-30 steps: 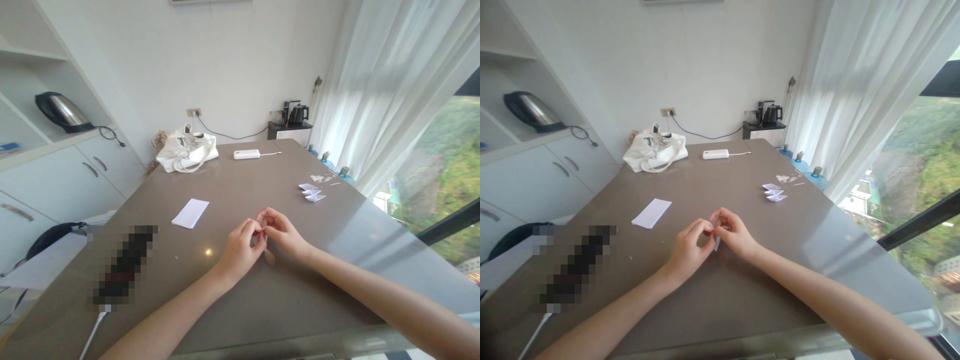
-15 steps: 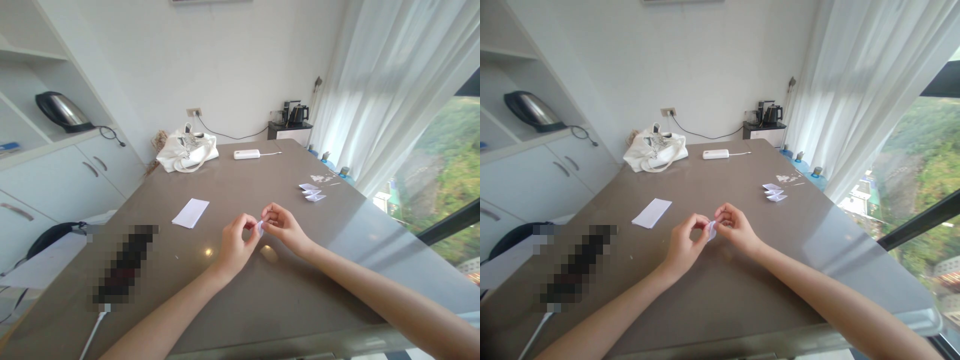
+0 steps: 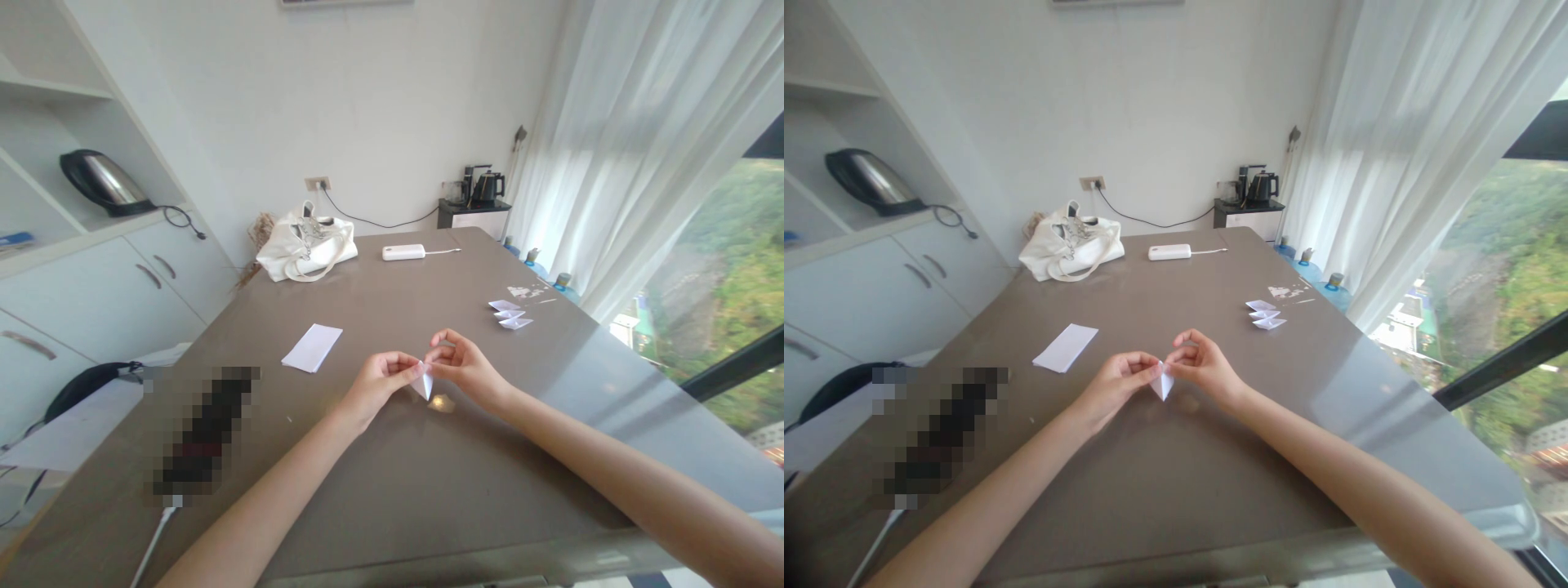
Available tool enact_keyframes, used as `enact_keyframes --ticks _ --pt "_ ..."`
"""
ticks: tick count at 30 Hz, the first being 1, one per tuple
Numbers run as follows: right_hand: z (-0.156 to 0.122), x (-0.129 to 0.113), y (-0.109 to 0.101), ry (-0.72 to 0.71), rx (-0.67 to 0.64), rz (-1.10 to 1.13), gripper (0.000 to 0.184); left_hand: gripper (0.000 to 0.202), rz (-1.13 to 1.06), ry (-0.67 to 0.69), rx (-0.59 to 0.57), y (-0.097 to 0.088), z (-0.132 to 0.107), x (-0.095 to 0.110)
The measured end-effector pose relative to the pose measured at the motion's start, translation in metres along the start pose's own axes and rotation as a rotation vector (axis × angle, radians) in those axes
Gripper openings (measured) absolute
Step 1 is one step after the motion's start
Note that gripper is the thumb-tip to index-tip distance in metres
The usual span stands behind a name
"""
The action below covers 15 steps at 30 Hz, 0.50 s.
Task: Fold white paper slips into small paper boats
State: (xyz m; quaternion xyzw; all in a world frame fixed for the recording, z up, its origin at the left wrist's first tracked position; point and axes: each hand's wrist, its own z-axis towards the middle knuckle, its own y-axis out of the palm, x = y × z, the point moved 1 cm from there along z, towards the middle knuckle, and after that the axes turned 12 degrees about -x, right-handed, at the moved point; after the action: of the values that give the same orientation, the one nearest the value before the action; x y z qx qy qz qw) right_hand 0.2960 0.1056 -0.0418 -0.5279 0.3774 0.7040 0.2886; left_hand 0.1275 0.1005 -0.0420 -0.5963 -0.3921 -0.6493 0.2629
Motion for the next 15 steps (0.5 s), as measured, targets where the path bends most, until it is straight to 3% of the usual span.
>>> enact_keyframes --ticks 5,9,12,15 --pt "0.0007 0.0039 -0.0022 -0.029 -0.022 0.011 0.035 0.023 -0.06 -0.071 -0.067 0.0018 -0.0015 0.0027" --pt "0.0009 0.0018 -0.0038 0.018 0.01 -0.193 0.024 0.022 0.096 0.037 0.019 0.0007 -0.0003 0.0056" --pt "0.001 0.0013 -0.0055 0.12 0.001 -0.398 0.035 0.023 0.246 0.141 0.111 -0.002 0.0008 0.0068" --pt "0.0005 0.0033 -0.0042 0.234 -0.108 -0.373 0.045 0.024 0.312 0.177 0.126 -0.0032 0.0015 0.0062"
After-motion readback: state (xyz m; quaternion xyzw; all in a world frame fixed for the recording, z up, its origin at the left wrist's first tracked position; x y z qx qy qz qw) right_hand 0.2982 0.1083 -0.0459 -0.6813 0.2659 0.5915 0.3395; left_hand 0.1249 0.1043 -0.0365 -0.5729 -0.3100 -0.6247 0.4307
